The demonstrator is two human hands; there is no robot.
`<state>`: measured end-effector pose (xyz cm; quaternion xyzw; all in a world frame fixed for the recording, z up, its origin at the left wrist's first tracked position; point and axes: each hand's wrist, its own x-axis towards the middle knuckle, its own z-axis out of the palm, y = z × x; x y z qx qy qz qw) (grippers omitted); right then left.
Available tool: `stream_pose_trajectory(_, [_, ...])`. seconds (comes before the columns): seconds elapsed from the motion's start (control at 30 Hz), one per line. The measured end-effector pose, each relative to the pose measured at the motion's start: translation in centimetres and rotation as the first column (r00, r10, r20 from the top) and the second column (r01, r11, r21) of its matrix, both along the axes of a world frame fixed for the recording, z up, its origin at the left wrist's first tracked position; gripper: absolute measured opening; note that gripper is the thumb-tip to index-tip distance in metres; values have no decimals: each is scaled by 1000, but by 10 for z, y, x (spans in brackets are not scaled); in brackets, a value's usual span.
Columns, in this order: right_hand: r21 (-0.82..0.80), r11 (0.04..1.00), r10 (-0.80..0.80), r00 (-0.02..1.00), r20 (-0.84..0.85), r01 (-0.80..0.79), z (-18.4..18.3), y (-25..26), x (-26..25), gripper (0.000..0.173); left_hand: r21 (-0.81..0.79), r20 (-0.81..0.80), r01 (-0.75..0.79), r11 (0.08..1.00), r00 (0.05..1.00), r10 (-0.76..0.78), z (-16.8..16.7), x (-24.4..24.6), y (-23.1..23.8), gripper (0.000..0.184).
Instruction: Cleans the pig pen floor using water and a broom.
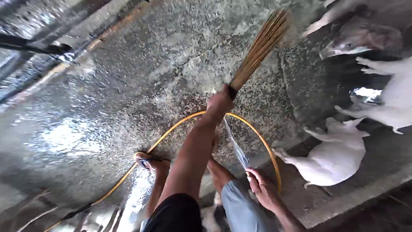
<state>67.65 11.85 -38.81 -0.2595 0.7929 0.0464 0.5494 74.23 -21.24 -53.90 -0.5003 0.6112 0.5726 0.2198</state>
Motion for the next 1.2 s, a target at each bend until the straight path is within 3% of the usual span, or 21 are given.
stream_pose_trajectory(0.07, [97, 994, 36, 998, 44, -41, 3, -2, -1, 40, 16, 76, -157, 987, 985, 156, 7, 71, 63, 84])
stream_pose_trajectory(0.13, [181, 983, 27, 995, 100, -45, 0, 2, -6, 41, -64, 129, -498, 865, 855, 502, 16, 162, 134, 87])
stream_pose_trajectory(0.2, [223, 974, 4, 993, 118, -30, -11, 14, -10, 43, -165, 90, -846, 508, 500, 862, 19, 234, 184, 85])
stream_pose_trajectory(0.23, [208, 978, -9, 994, 105, -13, -18, 22, -9, 43, -211, 70, -929, 305, 297, 952, 14, 254, 191, 76])
stream_pose_trajectory(0.27, [195, 981, -29, 995, 91, 11, -22, 31, -8, 43, -252, 76, -954, 160, 146, 986, 4, 264, 191, 64])
stream_pose_trajectory(0.3, [185, 981, -67, 995, 73, 53, -25, 41, -6, 43, -277, 118, -956, 101, 71, 990, -10, 263, 187, 56])
stream_pose_trajectory(0.33, [180, 977, -129, 990, 48, 118, -32, 49, -5, 43, -268, 184, -955, 126, 78, 980, -29, 248, 183, 55])
stream_pose_trajectory(0.37, [190, 960, -213, 977, 18, 206, -43, 56, -6, 43, -219, 261, -947, 234, 174, 949, -51, 223, 184, 62])
stream_pose_trajectory(0.47, [210, 876, -420, 901, -111, 434, -50, 81, -8, 42, 77, 480, -686, 723, 661, 577, -77, 147, 240, 97])
stream_pose_trajectory(0.53, [204, 895, -381, 918, -114, 396, -44, 76, -16, 43, 248, 463, -472, 846, 825, 324, -66, 140, 269, 105])
stream_pose_trajectory(0.6, [200, 954, -221, 975, -26, 222, -34, 65, -14, 44, 310, 426, -314, 897, 890, 165, -40, 182, 269, 107])
stream_pose_trajectory(0.7, [180, 983, 4, 995, 97, -21, -31, 40, 3, 45, 257, 496, -160, 953, 868, 11, 21, 296, 244, 101])
stream_pose_trajectory(0.77, [137, 989, 44, 990, 133, -62, -32, 17, 20, 45, 147, 559, -226, 963, 822, 108, 70, 366, 230, 96])
stream_pose_trajectory(0.83, [115, 991, 35, 977, 210, -60, -23, -6, 40, 47, -4, 533, -440, 898, 759, 374, 114, 429, 239, 97])
stream_pose_trajectory(0.87, [123, 991, 26, 964, 264, -61, -21, -19, 50, 49, -108, 479, -582, 806, 680, 555, 127, 455, 247, 98])
stream_pose_trajectory(0.93, [162, 978, 66, 933, 353, -130, -20, -33, 68, 51, -299, 315, -806, 511, 422, 850, 128, 491, 251, 89])
stream_pose_trajectory(1.0, [172, 947, 185, 897, 401, -273, -26, -32, 80, 51, -397, 164, -886, 241, 189, 968, 95, 507, 211, 65])
stream_pose_trajectory(1.07, [178, 884, 324, 840, 435, -433, -32, -29, 85, 51, -355, 102, -926, 128, 98, 990, 44, 503, 144, 46])
stream_pose_trajectory(1.1, [177, 847, 387, 809, 442, -502, -34, -27, 86, 51, -311, 119, -933, 182, 152, 981, 14, 492, 114, 44])
stream_pose_trajectory(1.13, [175, 811, 444, 783, 435, -558, -35, -27, 87, 50, -269, 163, -911, 312, 276, 947, -12, 467, 89, 48])
stream_pose_trajectory(1.2, [164, 785, 503, 770, 392, -597, -37, -29, 85, 50, -165, 304, -701, 693, 633, 712, -37, 388, 54, 76])
